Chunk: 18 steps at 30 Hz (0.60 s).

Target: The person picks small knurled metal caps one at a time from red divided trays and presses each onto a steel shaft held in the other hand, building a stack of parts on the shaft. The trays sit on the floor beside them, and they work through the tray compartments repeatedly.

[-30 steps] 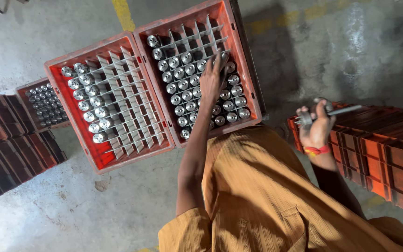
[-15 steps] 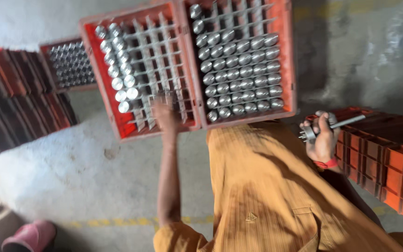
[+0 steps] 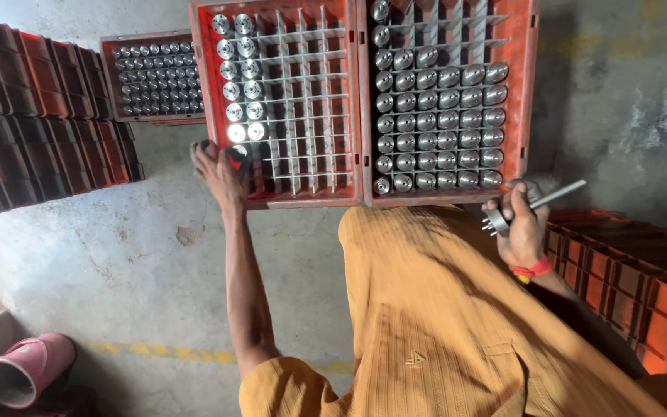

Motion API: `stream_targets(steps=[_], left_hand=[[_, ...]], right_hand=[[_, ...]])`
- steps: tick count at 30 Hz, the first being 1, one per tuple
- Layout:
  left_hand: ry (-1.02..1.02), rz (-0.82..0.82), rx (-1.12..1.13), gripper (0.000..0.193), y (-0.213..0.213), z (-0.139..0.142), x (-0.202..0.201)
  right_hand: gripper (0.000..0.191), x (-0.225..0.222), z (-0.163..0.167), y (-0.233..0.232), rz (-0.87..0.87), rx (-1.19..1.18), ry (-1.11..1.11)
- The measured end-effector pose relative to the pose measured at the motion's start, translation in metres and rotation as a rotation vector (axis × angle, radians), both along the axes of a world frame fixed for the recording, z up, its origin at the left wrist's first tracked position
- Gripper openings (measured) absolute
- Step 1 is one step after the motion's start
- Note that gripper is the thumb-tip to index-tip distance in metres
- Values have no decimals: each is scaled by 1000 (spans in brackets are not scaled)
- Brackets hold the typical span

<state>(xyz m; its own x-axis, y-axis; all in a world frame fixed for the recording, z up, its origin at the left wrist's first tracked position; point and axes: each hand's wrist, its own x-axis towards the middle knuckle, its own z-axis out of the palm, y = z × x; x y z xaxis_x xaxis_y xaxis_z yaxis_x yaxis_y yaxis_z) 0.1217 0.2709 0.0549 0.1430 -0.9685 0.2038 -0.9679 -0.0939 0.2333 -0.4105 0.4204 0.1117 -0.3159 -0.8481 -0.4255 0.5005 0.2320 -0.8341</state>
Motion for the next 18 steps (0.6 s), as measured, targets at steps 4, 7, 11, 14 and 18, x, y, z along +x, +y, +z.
stream_targets(steps=[4,7,11,14,18], left_hand=[[347,-143,-132,40,23,94,7],[834,-179,-333,43,27,129,-10],[1576,167,-65,35,-2,82,-114],[1183,-20,193,23,-4,43,-224],[990,-326,383,26,57,48,-346]], right_hand=[[15,-4,-1,4,-43,79,49],[15,-9,-7,5,-24,77,21],[14,-11,-11,-5,-4,81,28],[16,-11,-2,-17,16,11,20],[18,-20,26,-29,12,-48,-8]])
